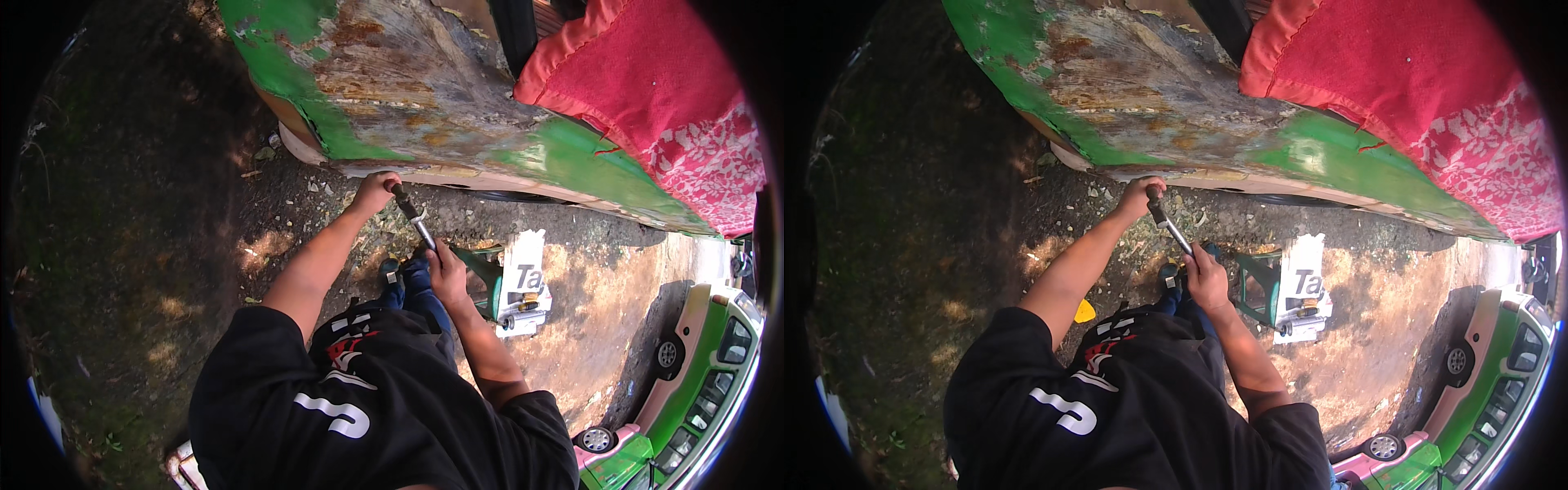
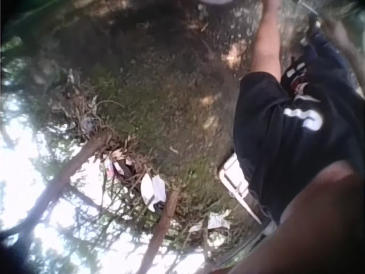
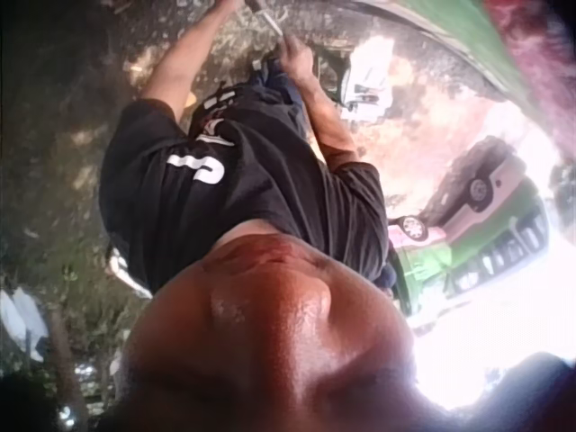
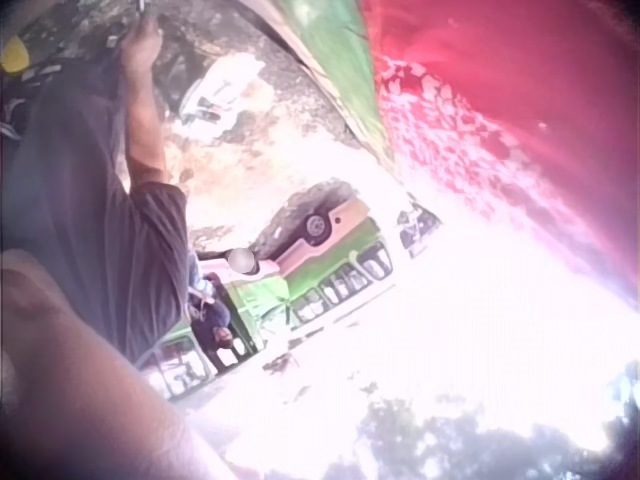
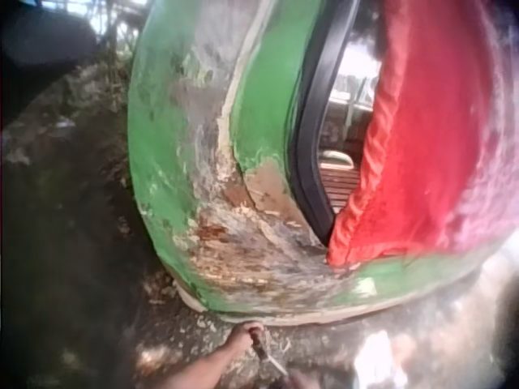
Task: The person uses a hammer and a metal punch to repeatedly strike a small area on the edge of a green metal panel. The person holds the punch against the panel and taps it with the hammer throughout the clip.
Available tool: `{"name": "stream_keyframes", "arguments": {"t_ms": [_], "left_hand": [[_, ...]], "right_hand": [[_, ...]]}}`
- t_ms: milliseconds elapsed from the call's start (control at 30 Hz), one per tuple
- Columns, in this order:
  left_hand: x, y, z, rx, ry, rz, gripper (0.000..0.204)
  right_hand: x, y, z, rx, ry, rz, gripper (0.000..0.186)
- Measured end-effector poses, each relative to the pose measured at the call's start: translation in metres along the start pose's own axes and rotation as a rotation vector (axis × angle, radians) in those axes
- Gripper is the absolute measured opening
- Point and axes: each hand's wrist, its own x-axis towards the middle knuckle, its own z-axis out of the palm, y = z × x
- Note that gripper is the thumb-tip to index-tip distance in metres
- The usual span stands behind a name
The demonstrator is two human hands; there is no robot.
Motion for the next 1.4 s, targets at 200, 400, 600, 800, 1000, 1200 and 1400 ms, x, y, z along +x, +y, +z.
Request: {"name": "stream_keyframes", "arguments": {"t_ms": [200, 400, 600, 800, 1000, 1200, 1400], "left_hand": [[-0.002, -0.026, 0.007, -0.205, -0.051, -0.114, 0.008], [-0.038, -0.005, -0.002, -0.064, 0.139, 0.061, 0.014], [-0.053, -0.004, -0.011, -0.041, 0.112, 0.071, 0.012], [-0.044, -0.003, -0.006, -0.04, 0.097, 0.115, 0.023], [-0.032, -0.011, -0.006, 0.025, 0.025, 0.202, 0.024], [-0.033, -0.009, -0.001, 0.015, 0.002, 0.171, 0.025], [-0.028, -0.004, 0.003, 0.026, 0.004, 0.137, 0.021]], "right_hand": [[0.004, -0.005, 0.006, -0.056, -0.055, 0.019, 0.03], [-0.004, -0.009, -0.019, 0.088, 0.03, 0.166, 0.03], [-0.005, -0.003, -0.02, 0.129, 0.056, 0.233, 0.033], [-0.005, -0.01, -0.021, 0.123, 0.017, 0.247, 0.033], [-0.008, -0.014, -0.022, 0.13, 0.004, 0.22, 0.031], [-0.011, -0.013, -0.024, 0.114, 0.008, 0.219, 0.032], [-0.011, -0.007, -0.021, 0.11, -0.013, 0.236, 0.032]]}}
